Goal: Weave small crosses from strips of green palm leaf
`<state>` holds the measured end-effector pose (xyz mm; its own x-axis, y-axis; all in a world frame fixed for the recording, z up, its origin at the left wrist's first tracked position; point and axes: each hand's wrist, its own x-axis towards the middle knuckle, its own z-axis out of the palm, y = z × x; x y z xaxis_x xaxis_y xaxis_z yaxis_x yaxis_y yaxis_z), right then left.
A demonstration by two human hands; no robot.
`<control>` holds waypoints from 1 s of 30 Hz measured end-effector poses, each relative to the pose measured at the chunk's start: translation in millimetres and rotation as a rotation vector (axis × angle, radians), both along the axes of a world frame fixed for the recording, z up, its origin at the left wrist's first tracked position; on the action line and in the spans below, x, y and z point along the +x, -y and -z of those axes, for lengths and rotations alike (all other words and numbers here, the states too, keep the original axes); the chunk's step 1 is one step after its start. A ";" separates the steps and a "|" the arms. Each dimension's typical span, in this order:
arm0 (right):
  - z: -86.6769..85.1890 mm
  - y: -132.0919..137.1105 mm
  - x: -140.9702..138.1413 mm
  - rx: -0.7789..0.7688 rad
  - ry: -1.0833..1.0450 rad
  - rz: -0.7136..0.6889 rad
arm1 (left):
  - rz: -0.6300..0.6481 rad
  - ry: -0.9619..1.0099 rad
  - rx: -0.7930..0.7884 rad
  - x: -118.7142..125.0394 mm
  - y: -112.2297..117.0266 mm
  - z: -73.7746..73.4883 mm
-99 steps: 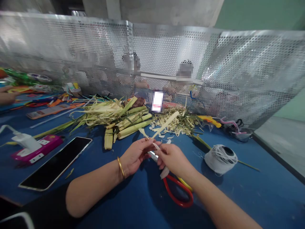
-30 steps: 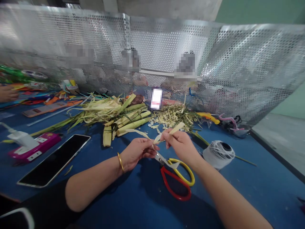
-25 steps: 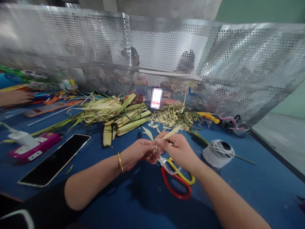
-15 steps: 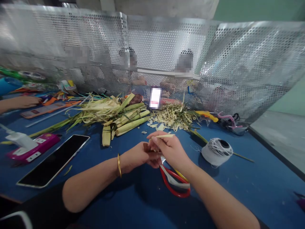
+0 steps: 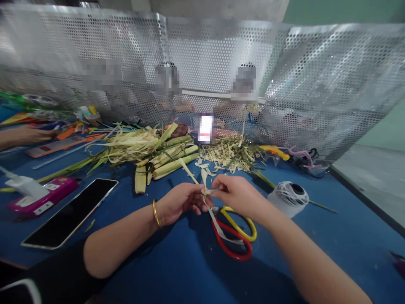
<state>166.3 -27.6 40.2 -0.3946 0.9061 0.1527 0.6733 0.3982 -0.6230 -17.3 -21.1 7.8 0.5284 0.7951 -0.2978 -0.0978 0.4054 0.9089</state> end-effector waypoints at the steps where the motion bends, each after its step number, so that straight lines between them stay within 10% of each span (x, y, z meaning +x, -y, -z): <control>1: -1.3 0.2 0.3 -0.021 -0.031 0.007 | 0.004 -0.006 0.004 0.2 0.0 -0.1; 10: -13.8 5.4 -2.9 -0.613 -0.702 -0.031 | 0.094 -0.099 0.176 0.5 3.3 -6.5; 24: 1.7 -6.1 -5.2 -0.626 -0.993 0.106 | 0.034 -0.049 0.199 1.1 5.1 -3.0; 30: -4.1 -8.6 6.9 -0.566 -0.693 0.071 | -0.151 -0.033 0.165 0.1 1.6 -6.1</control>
